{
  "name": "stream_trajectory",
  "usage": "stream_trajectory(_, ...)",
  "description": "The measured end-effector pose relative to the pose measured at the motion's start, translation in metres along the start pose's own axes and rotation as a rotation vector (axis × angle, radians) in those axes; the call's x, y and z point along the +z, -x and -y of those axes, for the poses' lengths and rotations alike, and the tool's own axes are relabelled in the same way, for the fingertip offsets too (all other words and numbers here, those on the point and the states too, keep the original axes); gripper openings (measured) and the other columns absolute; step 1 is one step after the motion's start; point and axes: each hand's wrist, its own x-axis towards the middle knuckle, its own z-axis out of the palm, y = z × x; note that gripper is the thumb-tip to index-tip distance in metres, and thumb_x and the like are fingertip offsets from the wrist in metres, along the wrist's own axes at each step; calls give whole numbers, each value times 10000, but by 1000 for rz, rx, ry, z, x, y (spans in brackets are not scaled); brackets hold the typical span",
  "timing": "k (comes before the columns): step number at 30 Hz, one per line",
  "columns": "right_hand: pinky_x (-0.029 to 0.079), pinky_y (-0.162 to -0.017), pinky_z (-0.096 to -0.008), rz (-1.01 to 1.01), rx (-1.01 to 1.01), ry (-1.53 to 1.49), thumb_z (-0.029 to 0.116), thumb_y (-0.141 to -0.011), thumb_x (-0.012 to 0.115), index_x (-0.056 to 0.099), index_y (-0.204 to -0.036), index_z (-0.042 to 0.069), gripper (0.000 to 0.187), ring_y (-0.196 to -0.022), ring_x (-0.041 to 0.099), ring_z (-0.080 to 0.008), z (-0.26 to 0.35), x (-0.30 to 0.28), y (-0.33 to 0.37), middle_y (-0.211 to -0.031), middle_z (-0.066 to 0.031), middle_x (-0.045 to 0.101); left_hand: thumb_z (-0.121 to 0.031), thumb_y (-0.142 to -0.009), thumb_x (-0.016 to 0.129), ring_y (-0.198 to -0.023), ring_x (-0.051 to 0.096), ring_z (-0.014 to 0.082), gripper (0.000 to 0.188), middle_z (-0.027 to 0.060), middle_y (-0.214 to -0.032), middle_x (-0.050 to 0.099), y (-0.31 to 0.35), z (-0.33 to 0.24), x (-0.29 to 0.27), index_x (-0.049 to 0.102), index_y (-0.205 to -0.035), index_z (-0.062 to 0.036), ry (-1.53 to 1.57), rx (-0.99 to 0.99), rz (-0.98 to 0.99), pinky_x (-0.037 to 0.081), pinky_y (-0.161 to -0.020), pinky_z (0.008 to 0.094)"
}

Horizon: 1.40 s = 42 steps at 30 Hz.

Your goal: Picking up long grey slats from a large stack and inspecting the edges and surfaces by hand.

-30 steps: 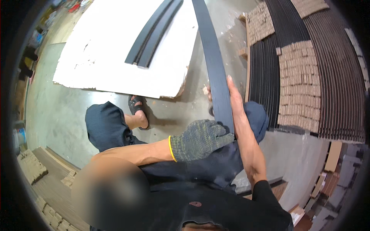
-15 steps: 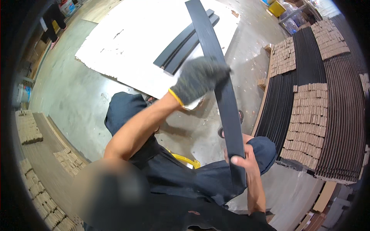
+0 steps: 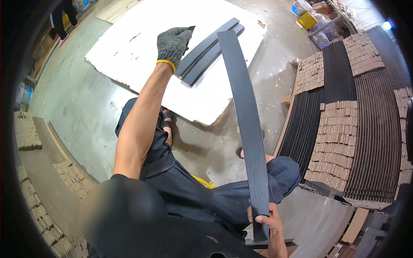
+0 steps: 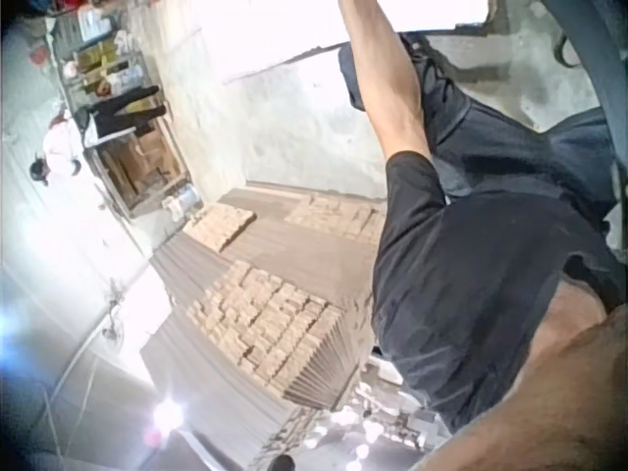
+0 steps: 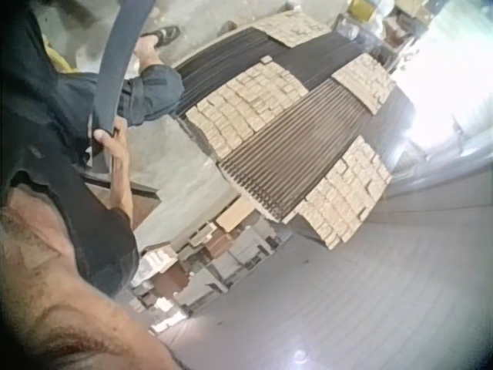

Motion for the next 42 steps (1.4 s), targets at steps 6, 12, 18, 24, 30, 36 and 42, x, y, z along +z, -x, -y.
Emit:
stream_trajectory(6, 517, -739, -365, -3, -79, 63, 292, -775, 805, 727, -967, -67, 415, -809, 658, -219, 12, 4, -9, -892, -128, 708, -109, -924, 751, -707, 671, 149, 140, 63, -838, 747, 51, -23, 8, 798, -1033, -34, -24, 95, 191, 580, -684, 305)
stream_trajectory(12, 522, -743, -367, 8, -161, 131, 297, -817, 808, 731, -984, -37, 381, -814, 660, -208, 11, 3, -14, -903, -109, 714, -130, -897, 773, -782, 704, 244, 118, 108, -892, 739, 72, -22, 18, 806, -1008, -103, -355, 893, 259, 574, -715, 350)
stream_trajectory(18, 521, -742, -373, 2, -171, 131, 299, -815, 810, 729, -980, -40, 386, -818, 662, -210, 11, 2, -18, -902, -112, 710, -158, -914, 753, -769, 704, 221, 184, 93, -927, 738, 74, -22, 18, 793, -1084, -101, -488, 962, 328, 578, -715, 329)
stream_trajectory(24, 521, -750, -360, 7, -170, 143, 289, -826, 805, 728, -980, -39, 370, -825, 662, -202, 19, 9, -21, -906, -109, 711, -194, -934, 738, -735, 686, 224, 155, 89, -879, 720, 76, -26, 18, 798, -1046, -105, -593, 992, 288, 557, -673, 347)
stream_trajectory(30, 524, -760, -349, -8, -159, 194, 279, -835, 801, 732, -988, -37, 358, -837, 666, -190, 16, 4, -19, -910, -101, 719, -187, -948, 705, -743, 691, 243, 148, 91, -865, 708, 80, -26, 19, 794, -1049, -125, -738, 1014, 256, 566, -679, 361)
stream_trajectory(36, 530, -775, -344, -41, -139, 254, 288, -831, 806, 750, -986, -24, 353, -852, 676, -186, 17, 2, -16, -919, -101, 731, -156, -942, 690, -755, 697, 254, 151, 94, -876, 708, 82, -27, 21, 786, -1058, -142, -795, 1061, 244, 575, -679, 366)
stream_trajectory(42, 534, -800, -346, -65, -135, 349, 282, -832, 802, 759, -990, -9, 334, -877, 682, -182, 16, -2, -14, -944, -83, 741, -132, -941, 679, -750, 697, 253, 160, 98, -867, 709, 84, -26, 21, 781, -1065, -140, -821, 1075, 229, 575, -666, 368)
